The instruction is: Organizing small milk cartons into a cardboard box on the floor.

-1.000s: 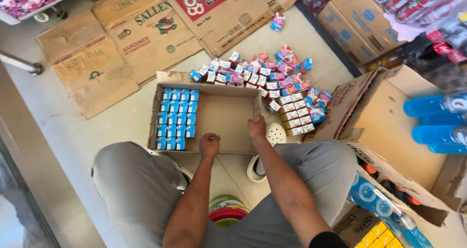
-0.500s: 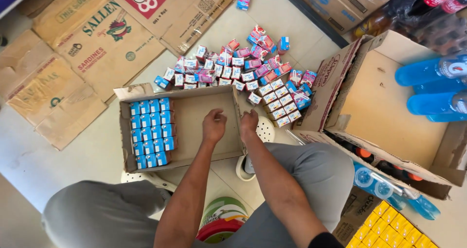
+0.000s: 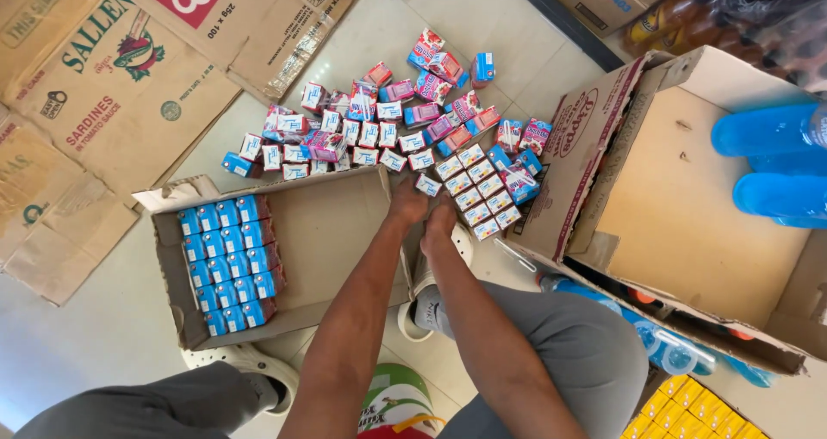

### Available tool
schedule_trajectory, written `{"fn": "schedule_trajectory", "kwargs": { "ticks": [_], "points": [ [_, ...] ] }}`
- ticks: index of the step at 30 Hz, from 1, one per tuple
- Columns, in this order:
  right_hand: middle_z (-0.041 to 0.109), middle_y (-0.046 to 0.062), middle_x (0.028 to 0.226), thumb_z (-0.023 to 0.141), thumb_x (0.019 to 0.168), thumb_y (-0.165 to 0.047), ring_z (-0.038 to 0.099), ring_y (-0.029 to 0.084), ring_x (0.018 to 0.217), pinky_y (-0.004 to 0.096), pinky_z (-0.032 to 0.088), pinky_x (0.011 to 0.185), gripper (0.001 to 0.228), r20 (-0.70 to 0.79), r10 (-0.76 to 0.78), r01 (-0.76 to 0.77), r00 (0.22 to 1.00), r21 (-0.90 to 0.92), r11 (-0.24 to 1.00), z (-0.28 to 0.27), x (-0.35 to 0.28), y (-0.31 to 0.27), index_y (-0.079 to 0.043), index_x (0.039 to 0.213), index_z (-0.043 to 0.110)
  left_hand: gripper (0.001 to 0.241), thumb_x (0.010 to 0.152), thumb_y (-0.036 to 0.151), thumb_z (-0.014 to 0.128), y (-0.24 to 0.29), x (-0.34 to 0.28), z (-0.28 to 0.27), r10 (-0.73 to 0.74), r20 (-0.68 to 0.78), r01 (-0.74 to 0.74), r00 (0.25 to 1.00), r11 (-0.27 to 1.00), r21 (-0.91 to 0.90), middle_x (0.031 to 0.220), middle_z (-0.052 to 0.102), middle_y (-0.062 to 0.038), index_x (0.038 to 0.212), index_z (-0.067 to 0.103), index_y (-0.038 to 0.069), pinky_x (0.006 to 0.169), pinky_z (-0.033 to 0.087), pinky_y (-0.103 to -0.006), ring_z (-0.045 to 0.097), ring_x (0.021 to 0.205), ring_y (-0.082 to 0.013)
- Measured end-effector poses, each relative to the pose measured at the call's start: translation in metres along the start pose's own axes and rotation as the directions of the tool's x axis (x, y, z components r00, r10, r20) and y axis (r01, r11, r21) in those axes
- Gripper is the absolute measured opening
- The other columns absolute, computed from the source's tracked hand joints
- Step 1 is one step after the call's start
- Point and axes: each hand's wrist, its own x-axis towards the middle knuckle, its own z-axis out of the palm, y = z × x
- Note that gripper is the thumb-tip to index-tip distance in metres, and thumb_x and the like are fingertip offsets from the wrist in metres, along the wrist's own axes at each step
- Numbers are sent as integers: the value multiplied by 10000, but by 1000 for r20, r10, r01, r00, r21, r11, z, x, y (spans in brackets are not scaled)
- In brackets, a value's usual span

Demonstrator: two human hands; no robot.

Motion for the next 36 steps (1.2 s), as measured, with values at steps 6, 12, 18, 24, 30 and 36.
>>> {"fn": "schedule_trajectory", "kwargs": {
  "ticks": [6, 12, 18, 24, 30, 36],
  "points": [
    [671, 62, 1254, 405, 1050, -437, 610, 220, 1155, 363, 471, 996, 445, 67, 89, -92, 994, 47, 995, 17, -22, -26, -126, 1269, 636, 639, 867, 92, 607, 14, -7, 3, -85, 55, 88, 995, 995, -45, 1394, 588, -204, 1490, 466, 68, 1064, 438, -393, 557, 1302, -341],
    [609, 96, 1050, 463, 1104, -364, 585, 254, 997, 417, 490, 877, 356, -46, 24, -19, 999, 116, 993, -32, 53, 33, -40, 1185, 586, 489, 849, 72, 569, -11, -4, 13, -20, -10, 20, 1000, 997, 70, 1277, 703, -216, 1328, 664, 39, 1028, 514, -367, 677, 1200, -323],
    [709, 118, 1021, 653, 933, -264, 694, 258, 877, 412, 577, 739, 304, -288, 25, 17, 957, 144, 989, 19, -67, -42, -1, 1086, 670, 373, 816, 97, 639, 13, -50, 5, 142, -107, -129, 984, 984, 120, 1211, 704, -207, 1173, 738, 60, 989, 523, -407, 676, 1123, -365],
    [674, 117, 784, 763, 885, -284, 626, 232, 711, 397, 531, 653, 371, -444, -392, 301, 806, -262, 917, 22, -84, -22, 19, 753, 595, 147, 852, 122, 762, 20, -87, -9, 217, -260, -266, 941, 948, -173, 1007, 777, -147, 934, 759, 0, 812, 621, -345, 774, 858, -242],
    [623, 112, 750, 670, 946, -309, 547, 186, 672, 371, 464, 604, 401, -366, -476, 436, 800, -193, 879, 38, -103, -12, -2, 716, 554, 195, 826, 139, 839, 51, -124, -59, 88, -382, -221, 920, 921, -320, 911, 776, -104, 841, 756, -36, 689, 555, -282, 693, 742, -140],
    [643, 92, 706, 626, 920, -279, 609, 206, 630, 353, 501, 583, 319, -51, -238, 243, 970, 181, 953, 74, -170, -30, -46, 702, 607, 188, 856, -6, 829, 13, -126, -101, 142, -439, -373, 887, 781, -501, 1095, 722, -119, 918, 665, -76, 781, 569, -298, 693, 887, -163]
  ]
}}
